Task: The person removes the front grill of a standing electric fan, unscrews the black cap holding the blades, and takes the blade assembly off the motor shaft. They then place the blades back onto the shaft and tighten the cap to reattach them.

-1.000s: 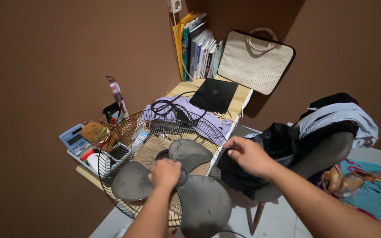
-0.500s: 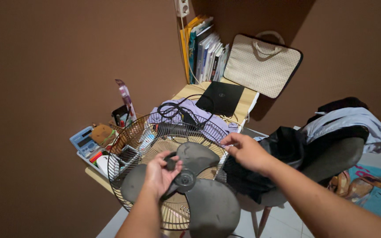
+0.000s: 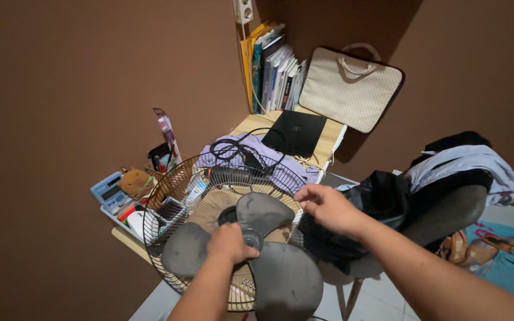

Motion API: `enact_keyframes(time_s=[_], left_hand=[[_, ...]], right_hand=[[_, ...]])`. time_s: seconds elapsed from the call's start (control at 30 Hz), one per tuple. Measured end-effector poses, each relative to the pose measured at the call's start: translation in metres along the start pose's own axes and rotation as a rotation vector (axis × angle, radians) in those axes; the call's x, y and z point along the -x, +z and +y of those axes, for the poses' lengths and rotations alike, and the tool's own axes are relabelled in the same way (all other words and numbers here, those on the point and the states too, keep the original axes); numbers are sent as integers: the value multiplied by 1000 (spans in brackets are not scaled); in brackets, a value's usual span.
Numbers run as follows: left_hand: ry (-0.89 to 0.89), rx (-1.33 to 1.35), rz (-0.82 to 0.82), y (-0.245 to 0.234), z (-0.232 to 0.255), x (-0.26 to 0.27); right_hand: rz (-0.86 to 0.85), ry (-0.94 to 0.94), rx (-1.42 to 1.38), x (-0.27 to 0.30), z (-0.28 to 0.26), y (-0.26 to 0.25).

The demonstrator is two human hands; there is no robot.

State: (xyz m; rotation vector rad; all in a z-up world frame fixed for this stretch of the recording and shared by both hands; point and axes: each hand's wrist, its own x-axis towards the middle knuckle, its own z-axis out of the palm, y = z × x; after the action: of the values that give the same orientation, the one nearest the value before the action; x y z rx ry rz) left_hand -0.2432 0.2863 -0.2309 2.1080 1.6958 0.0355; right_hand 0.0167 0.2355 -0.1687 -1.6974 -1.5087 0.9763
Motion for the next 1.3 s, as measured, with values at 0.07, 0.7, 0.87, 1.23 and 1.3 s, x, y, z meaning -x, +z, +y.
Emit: enact_keyframes(time_s=[0.07,0.7,0.87,1.23,1.3], left_hand=[[36,1,44,-2,2,2],[191,97,358,-59,53,50],[28,250,395,-38,41,48],[-93,336,575,-41,43,53],[-100,284,628,-43,45,53]], right_hand=[[24,-166,32,2,1,-4],[186,-93,88,53,-16,-71],[182,-60,58,66,-13,-84],[128,-10,32,79,-4,-84],[133,-17,45,78,-3,-86]])
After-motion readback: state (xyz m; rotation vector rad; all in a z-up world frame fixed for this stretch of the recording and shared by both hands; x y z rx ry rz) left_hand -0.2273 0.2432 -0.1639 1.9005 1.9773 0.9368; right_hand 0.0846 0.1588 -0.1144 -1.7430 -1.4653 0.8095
